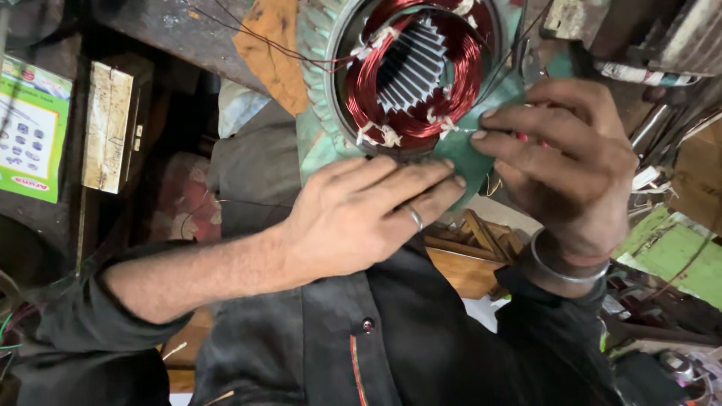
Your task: The person fits green insulating paper into the slots of an electric motor stator. They fold and shape the paper strips by hand, press them around the copper windings inside the stator, and tuck the edges down to line the slots, working around the stator one section at a time.
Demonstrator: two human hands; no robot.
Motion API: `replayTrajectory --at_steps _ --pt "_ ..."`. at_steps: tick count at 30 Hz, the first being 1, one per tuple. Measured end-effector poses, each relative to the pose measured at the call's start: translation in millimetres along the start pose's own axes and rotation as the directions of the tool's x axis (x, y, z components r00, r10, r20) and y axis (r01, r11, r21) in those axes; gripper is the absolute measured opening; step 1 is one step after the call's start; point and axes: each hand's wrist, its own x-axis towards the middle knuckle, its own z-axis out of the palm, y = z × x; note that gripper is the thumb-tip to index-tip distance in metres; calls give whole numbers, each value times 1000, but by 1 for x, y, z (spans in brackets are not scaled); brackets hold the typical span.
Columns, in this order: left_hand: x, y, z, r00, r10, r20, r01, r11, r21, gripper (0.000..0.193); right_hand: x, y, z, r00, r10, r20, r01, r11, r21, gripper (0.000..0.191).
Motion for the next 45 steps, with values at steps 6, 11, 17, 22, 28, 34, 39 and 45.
replayTrajectory --at_steps 6,11,17,22,28,34,39,45 --pt "-4 1 -3 991 79 -106 -80 997 -6 33 6 -4 7 999 -5 -39 10 994 112 18" --pt "2 5 1 983 123 -138 -117 992 54 35 6 12 14 984 -109 -142 119 991 61 20" --pt "14 7 5 978 149 -146 -156 987 -37 34 9 15 4 979 -188 -84 182 981 -74 18" --pt "13 3 -1 972 186 -146 -181 982 48 32 18 11 3 983 -181 -42 177 981 -81 13" --pt "7 -1 -6 974 179 -140 -174 984 45 31 25 14 -8 960 -255 117 260 965 -32 20" --pt "24 -15 -16 955 231 -186 -218 972 90 22 30 15 -4 923 -365 121 374 925 -61 22" --pt "17 -33 -38 987 141 -81 -142 990 2 25 35 6 2 907 -396 144 411 907 -97 20" --pt "8 -41 -52 1000 27 -8 -28 998 -57 25 44 0 0 910 -373 179 386 922 -38 28"
